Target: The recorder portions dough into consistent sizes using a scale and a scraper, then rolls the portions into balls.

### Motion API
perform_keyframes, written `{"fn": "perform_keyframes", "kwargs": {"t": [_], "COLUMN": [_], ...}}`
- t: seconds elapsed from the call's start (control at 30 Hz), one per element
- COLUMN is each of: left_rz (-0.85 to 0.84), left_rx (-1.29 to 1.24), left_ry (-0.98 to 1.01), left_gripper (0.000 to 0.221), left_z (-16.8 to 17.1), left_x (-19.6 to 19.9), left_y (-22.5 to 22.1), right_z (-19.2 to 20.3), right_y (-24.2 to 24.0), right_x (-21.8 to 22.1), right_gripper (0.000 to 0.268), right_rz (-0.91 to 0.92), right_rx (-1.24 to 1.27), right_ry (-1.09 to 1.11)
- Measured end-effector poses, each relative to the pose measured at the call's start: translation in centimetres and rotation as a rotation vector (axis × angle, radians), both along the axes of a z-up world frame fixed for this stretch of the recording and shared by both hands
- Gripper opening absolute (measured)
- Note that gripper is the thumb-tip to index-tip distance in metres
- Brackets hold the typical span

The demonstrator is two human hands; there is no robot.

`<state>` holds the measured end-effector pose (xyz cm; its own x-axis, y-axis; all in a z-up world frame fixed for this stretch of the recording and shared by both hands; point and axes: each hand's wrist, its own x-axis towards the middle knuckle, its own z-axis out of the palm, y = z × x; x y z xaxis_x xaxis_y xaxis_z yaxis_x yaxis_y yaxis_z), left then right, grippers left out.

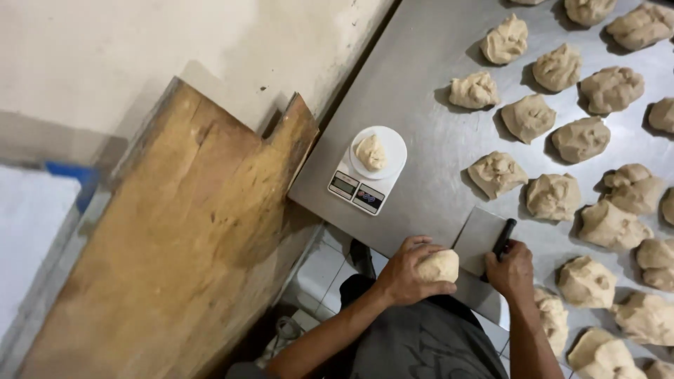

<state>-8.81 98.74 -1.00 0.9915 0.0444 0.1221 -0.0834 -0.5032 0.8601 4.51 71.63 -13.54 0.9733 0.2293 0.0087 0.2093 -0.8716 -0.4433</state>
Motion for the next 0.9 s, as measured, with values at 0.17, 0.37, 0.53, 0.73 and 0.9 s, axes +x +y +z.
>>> {"fn": "perform_keyframes", "kwargs": {"t": [0.17, 0.37, 0.53, 0.73, 0.9], "left_rz": [-0.198, -0.247, -0.307, -0.342, -0.376], "left_rx": [-0.246, -0.234, -0.233, -0.364, -0.428], "left_ry": [0.252, 0.344, 0.369, 0.371, 0.410], "left_gripper": [0.089, 0.096, 0.101, 0.090, 0.072], "left_z": [1.7, 1.8, 1.4, 1.3, 2.6], "left_x": [3.3, 5.8, 7.3, 8.1, 8.3], "left_y": [4.2, 4.5, 3.8, 1.8, 1.2], "right_z": [7.0, 1.5, 3.6, 3.5, 2.8], "right_y": [3.5, -0.7, 0.0, -1.0, 1.2], "right_x": [-0.9, -3.4, -4.8, -4.7, -4.2], "right_gripper": [0.064, 0.063, 0.054, 0.050, 0.056], "right_rz": [-0.501, -0.667, -0.783, -0.599, -0.639], "right_rx": [0.174, 0.640, 0.619, 0.542, 0.564], "right_ry": [0.479, 0.473, 0.486, 0.317, 0.464]}}
